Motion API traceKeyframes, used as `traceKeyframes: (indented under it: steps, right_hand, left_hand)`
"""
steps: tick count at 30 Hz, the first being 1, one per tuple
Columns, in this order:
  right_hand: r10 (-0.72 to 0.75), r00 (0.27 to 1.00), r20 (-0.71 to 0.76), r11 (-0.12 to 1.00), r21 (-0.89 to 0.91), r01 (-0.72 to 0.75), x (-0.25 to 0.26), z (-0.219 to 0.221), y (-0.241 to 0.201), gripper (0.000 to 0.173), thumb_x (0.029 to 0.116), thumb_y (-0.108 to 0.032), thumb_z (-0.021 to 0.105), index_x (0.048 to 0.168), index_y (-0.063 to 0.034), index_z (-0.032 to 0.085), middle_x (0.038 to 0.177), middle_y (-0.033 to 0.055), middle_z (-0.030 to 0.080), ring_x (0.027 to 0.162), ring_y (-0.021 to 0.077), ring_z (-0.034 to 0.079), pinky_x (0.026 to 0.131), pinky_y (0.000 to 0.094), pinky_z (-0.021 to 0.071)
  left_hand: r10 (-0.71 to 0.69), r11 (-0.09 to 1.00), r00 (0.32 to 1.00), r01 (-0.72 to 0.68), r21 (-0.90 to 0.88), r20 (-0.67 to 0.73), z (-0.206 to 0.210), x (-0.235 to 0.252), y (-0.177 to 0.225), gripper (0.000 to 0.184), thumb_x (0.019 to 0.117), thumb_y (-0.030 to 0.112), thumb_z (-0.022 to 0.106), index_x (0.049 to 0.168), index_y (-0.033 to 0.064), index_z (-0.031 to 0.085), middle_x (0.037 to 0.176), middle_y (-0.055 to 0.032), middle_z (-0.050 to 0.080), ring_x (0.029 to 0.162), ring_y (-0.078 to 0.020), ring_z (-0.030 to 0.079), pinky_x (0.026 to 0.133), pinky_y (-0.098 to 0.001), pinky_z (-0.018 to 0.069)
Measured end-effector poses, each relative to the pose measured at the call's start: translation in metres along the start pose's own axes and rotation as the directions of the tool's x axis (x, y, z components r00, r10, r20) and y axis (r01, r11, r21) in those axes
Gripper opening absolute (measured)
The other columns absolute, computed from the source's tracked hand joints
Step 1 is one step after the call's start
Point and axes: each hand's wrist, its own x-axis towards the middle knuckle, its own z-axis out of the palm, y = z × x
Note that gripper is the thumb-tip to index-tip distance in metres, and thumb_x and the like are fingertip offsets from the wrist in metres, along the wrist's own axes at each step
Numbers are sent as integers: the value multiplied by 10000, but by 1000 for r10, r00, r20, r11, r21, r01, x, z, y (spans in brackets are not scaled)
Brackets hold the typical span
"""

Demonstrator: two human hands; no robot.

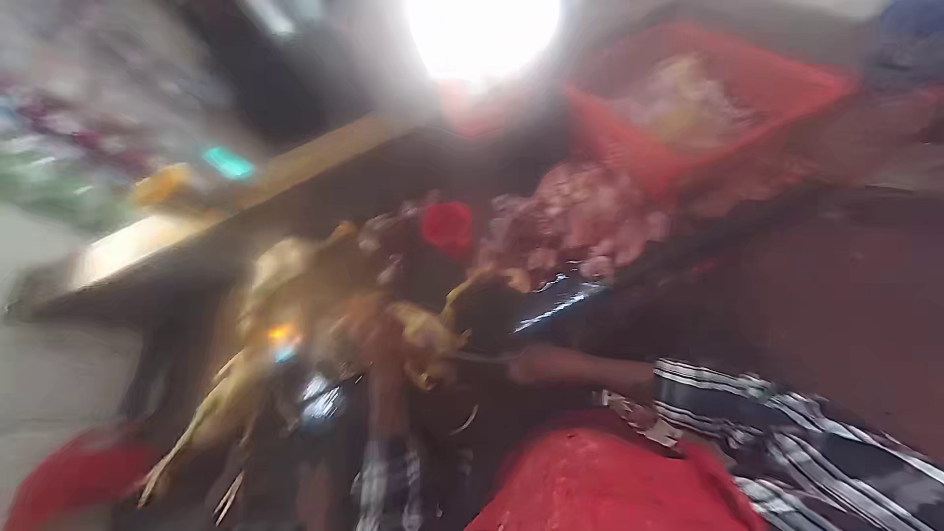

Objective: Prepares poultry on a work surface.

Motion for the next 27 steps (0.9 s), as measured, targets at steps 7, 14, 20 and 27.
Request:
traceKeyframes:
  steps: [7,14,20,27]
  right_hand:
    - [-28,983,-181,955,286,80,-13,-10,-23,403,1074,-376,515,1358,-91,531,903,171,664,728,311,666,654,535,563]
    - [-50,998,39,989,141,44,-30,-36,-7,335,1039,-343,584,1264,-96,606,907,171,665,722,332,654,630,579,540]
    - [183,976,-118,729,682,-54,-39,-30,-27,445,1071,-421,502,1416,-151,426,729,63,564,504,180,576,489,369,551]
    - [169,972,-165,704,710,-2,32,-29,-64,681,1070,-416,500,1622,-148,205,797,114,586,539,214,585,532,404,561]
  left_hand:
    - [32,999,996,-29,-44,87,7,-7,17,303,1084,374,441,1235,156,590,633,117,478,477,-31,468,454,-223,466]
    - [-182,968,980,164,-190,-84,10,4,32,283,1115,367,380,1096,180,591,590,98,487,474,-38,487,465,-230,478]
    - [-313,897,890,162,-412,-331,11,24,52,349,1102,470,365,1043,209,588,568,79,399,432,-60,396,425,-244,406]
    - [-319,791,888,57,-609,-330,42,41,81,357,1095,502,331,989,237,547,573,89,354,423,-50,347,421,-217,364]
